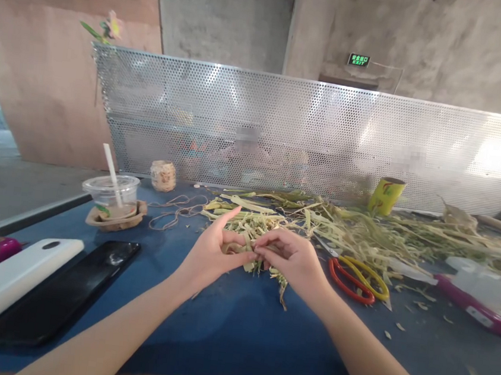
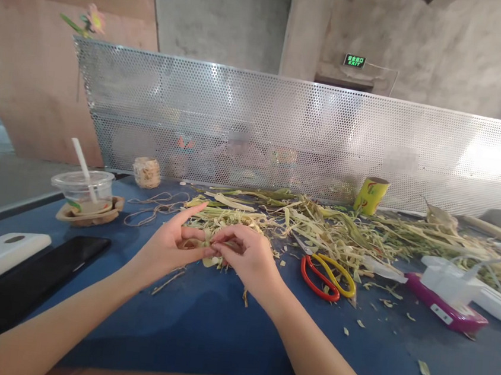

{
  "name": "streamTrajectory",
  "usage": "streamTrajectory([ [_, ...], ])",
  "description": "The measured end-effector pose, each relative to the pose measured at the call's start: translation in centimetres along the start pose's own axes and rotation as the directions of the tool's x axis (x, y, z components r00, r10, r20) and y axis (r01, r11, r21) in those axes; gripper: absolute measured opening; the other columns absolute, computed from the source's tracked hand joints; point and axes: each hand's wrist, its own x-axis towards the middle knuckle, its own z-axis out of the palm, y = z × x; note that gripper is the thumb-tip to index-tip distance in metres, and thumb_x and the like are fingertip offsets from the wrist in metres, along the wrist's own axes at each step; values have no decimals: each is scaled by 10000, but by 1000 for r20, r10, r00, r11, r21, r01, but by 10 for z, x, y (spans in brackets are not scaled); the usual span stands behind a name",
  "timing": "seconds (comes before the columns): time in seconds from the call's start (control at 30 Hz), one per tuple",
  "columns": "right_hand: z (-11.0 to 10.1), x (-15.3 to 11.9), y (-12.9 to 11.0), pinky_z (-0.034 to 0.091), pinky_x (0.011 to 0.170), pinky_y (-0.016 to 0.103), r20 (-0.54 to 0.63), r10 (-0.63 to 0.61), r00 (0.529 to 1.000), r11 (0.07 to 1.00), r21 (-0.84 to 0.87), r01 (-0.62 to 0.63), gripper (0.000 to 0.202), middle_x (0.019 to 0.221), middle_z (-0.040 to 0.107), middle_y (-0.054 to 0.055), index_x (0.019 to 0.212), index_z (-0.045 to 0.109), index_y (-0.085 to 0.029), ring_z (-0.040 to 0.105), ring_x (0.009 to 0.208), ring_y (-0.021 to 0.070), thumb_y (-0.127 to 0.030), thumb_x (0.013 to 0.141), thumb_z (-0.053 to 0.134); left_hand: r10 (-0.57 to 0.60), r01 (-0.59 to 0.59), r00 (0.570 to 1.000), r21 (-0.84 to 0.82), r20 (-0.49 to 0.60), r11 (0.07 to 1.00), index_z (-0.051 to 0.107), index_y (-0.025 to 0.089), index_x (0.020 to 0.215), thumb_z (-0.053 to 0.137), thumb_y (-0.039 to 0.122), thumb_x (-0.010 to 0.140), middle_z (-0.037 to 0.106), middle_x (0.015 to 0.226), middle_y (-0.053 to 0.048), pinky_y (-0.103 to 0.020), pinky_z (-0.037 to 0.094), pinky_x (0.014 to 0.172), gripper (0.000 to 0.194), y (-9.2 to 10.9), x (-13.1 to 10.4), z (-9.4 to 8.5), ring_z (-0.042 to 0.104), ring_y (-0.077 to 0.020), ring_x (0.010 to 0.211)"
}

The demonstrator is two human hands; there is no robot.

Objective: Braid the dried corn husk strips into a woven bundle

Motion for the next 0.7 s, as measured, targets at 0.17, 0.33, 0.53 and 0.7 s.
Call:
streamTrajectory([
  [0.17, -5, 2, -8, 484, 489, 246, -45, 25, 999, 996, 90, -21, 69, 568, 558, -28, 700, 563, -193, 540, 477, 101, -234, 679, 615, 31, -30, 999, 43, -36, 999, 153, 222, 1394, 685, 313, 681, 648, 790, -17, -254, 370, 549, 894, 3, -1, -5, 490, -106, 561],
  [0.33, -10, 1, -15, 467, 681, 315, 8, -45, 999, 976, -213, 45, 83, 736, 620, 24, 732, 589, -189, 588, 706, 160, -264, 755, 560, 38, -38, 999, 121, 6, 992, 37, 213, 1416, 666, 280, 694, 644, 781, -11, -275, 382, 572, 960, 9, -3, -5, 511, -129, 596],
  [0.53, -6, 1, -13, 400, 765, 355, -15, -49, 999, 856, -516, 35, 140, 735, 630, 25, 666, 621, -202, 555, 808, 206, -332, 719, 623, -31, 1, 990, 209, 139, 978, -37, 205, 1419, 659, 315, 701, 680, 855, -55, -360, 441, 733, 1006, 15, -9, 5, 609, -237, 831],
  [0.7, -4, 4, -4, 434, 664, 287, 27, 25, 999, 928, -372, -13, 131, 676, 618, 9, 604, 612, -192, 568, 684, 158, -286, 690, 642, -67, 34, 984, 192, 167, 981, -67, 187, 1417, 561, 356, 784, 681, 986, -103, -404, 424, 844, 907, 14, -9, 6, 612, -251, 929],
])
